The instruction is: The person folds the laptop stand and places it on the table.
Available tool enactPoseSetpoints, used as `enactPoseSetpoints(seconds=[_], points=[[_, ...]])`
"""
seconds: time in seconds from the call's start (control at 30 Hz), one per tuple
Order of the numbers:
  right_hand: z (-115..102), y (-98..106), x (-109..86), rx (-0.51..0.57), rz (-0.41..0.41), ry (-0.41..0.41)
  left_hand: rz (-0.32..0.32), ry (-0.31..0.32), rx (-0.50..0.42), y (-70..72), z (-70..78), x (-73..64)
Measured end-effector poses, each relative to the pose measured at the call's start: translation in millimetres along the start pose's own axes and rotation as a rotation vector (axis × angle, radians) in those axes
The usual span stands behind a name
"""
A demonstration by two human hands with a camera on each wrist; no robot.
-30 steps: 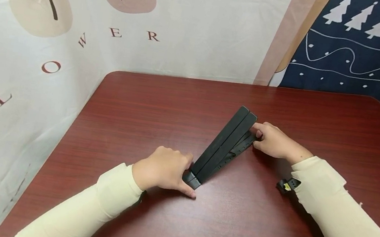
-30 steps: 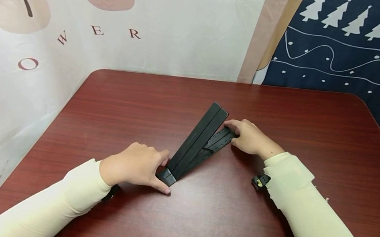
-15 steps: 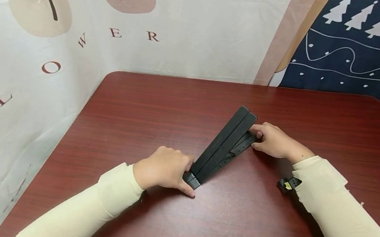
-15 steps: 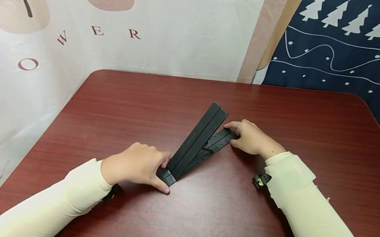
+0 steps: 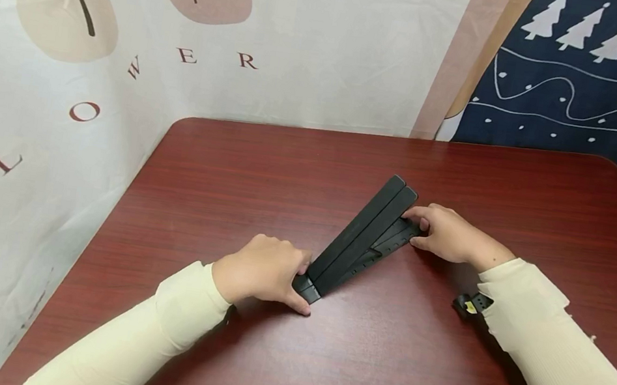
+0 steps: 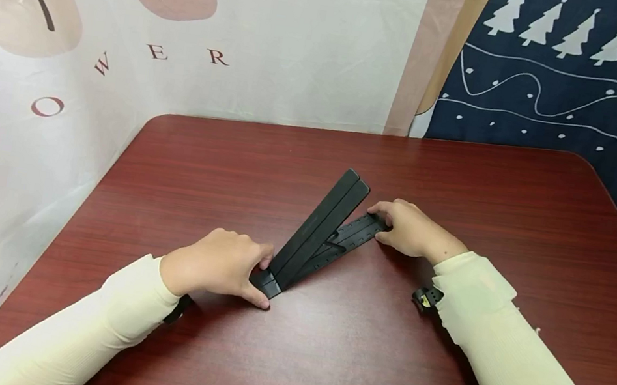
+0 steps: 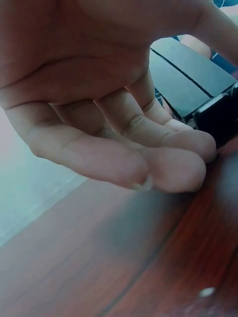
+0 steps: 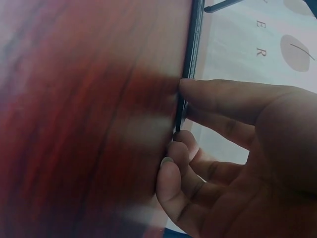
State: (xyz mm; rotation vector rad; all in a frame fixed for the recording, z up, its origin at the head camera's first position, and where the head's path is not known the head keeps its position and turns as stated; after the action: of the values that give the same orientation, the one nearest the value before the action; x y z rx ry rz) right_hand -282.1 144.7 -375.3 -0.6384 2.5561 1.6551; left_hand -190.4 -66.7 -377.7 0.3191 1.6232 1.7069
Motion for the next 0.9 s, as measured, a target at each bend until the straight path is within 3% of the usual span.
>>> enactPoseSetpoints(seconds=[0.3,0.9], points=[[3.6,-3.4,-8.8,-0.017,-0.013,-0.012,-0.034,0.002,-0.011,0.3,-6.8,-0.5],[7.1,-6.5,-26.5,0.055,-0.037,0.009,-0.038,-0.007,-0.013,7.1,-17.3,1.2]])
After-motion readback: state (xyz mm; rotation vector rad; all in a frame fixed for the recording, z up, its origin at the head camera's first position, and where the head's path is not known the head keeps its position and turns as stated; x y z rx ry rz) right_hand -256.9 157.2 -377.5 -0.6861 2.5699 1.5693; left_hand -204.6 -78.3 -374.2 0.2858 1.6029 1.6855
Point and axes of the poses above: each hand's wrist, its own x-axis towards the middle knuckle, its own y-axis out of the back of the hand, z = x × y, the point moved 10 cm from there along x, towards the middle knuckle, and after that the axes turned 14 degrees about -y, right-handed, at the moved point
